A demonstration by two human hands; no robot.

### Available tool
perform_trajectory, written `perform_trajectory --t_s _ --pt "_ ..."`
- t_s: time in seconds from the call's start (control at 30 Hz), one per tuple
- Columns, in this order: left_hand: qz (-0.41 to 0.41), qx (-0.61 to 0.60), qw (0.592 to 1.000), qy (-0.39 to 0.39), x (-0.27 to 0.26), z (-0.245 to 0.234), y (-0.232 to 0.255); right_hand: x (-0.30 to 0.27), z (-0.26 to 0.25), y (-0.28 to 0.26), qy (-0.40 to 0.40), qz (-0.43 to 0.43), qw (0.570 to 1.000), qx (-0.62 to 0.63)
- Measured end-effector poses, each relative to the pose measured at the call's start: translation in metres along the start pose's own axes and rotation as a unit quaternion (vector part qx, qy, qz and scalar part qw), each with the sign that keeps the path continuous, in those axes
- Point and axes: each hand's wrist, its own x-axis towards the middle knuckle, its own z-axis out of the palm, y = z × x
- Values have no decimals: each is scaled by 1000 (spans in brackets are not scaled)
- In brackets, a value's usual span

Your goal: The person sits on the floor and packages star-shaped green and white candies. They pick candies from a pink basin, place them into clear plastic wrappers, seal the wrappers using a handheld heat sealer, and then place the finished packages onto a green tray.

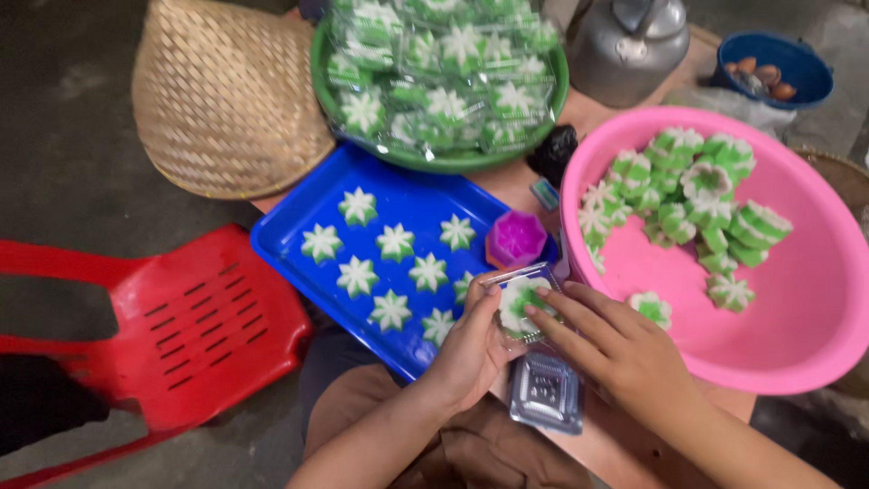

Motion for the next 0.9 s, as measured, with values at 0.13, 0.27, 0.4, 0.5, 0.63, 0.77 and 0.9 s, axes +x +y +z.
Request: perform_trajectory --t_s 0.13,0.27,0.4,0.5,0.63,0.77,0.9 --pt "40 18 999 -7 26 -9 32 32 21 28 15 -80 996 -23" --pt "66 69 995 24 45 -13 68 69 56 57 101 -23 988 116" --pt "78 141 987 10 43 -10 92 107 71 93 84 242 922 290" --pt "121 252 960 28 39 -4 97 155 73 130 117 266 920 264" --pt "403 684 605 66 29 1 97 212 91 159 217 129 951 177" --pt "444 752 483 61 29 6 102 245 129 182 236 44 971 19" --pt "431 780 447 76 29 6 103 261 155 200 151 58 987 9"
